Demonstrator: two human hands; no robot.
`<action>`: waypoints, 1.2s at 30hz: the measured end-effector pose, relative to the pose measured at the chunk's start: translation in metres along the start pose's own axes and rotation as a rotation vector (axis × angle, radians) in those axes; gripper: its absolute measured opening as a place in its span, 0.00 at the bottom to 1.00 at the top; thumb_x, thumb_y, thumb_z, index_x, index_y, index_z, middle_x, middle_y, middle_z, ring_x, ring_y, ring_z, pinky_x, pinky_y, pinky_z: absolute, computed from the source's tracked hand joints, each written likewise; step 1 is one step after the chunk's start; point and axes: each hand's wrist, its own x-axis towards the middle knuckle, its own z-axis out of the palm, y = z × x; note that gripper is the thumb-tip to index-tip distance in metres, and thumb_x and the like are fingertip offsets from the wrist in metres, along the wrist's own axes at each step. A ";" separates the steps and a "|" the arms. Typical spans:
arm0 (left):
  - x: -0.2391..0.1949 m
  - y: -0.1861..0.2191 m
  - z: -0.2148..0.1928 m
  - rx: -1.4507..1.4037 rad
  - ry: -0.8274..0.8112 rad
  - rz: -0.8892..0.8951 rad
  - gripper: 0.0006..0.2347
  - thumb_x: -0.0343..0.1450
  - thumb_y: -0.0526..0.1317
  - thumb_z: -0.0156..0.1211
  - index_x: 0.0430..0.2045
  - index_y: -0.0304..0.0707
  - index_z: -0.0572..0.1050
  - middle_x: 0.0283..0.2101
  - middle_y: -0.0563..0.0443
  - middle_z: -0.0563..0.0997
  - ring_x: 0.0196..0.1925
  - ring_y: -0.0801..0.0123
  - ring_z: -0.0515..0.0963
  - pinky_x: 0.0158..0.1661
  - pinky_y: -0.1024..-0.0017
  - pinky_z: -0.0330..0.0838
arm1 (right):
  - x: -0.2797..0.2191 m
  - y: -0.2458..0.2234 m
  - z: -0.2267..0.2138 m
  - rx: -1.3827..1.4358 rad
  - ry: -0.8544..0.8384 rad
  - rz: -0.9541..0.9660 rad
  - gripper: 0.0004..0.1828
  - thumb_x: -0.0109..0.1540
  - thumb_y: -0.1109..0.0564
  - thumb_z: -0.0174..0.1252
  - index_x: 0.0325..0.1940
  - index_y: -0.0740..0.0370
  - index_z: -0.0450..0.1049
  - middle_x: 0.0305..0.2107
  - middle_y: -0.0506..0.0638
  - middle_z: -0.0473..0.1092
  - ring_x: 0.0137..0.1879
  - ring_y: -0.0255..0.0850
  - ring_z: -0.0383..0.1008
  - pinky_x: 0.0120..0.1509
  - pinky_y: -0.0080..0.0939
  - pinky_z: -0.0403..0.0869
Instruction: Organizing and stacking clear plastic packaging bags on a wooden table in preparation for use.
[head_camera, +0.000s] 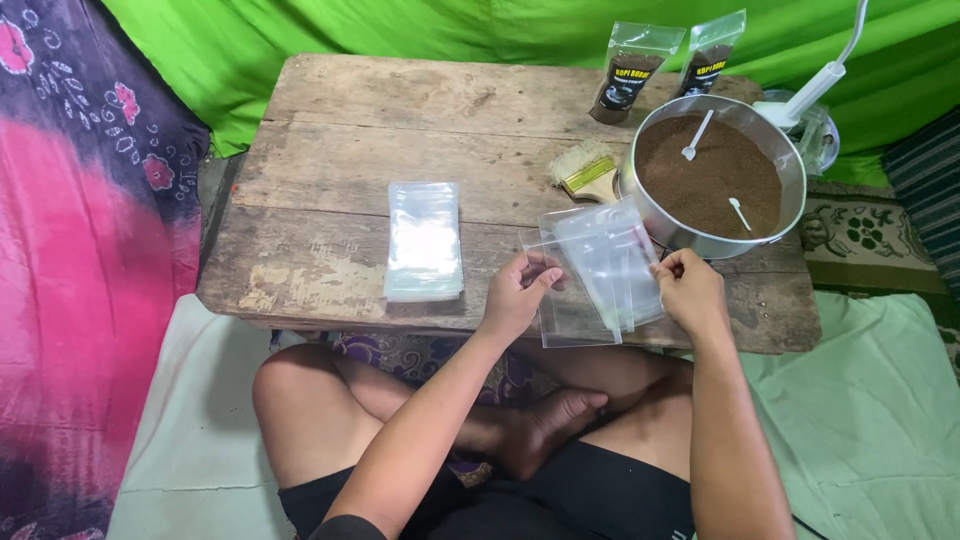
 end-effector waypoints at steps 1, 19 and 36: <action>0.001 0.001 0.001 -0.001 0.000 -0.001 0.05 0.73 0.37 0.64 0.38 0.37 0.78 0.32 0.48 0.85 0.35 0.71 0.85 0.39 0.79 0.75 | -0.003 -0.002 -0.003 -0.002 0.000 0.000 0.09 0.64 0.47 0.63 0.40 0.53 0.79 0.31 0.51 0.76 0.43 0.53 0.78 0.47 0.52 0.74; -0.002 0.008 -0.001 -0.014 0.007 0.001 0.07 0.74 0.37 0.62 0.43 0.36 0.76 0.35 0.47 0.85 0.36 0.71 0.85 0.41 0.77 0.75 | -0.053 -0.051 -0.019 0.644 0.074 -0.246 0.08 0.75 0.58 0.53 0.44 0.63 0.65 0.29 0.52 0.76 0.29 0.29 0.67 0.36 0.25 0.64; 0.000 -0.001 -0.001 -0.047 0.036 -0.012 0.08 0.74 0.39 0.64 0.43 0.38 0.76 0.36 0.48 0.85 0.39 0.77 0.83 0.42 0.80 0.76 | -0.015 -0.014 -0.004 0.015 -0.045 -0.111 0.21 0.61 0.51 0.65 0.58 0.53 0.75 0.32 0.50 0.75 0.40 0.49 0.75 0.48 0.53 0.72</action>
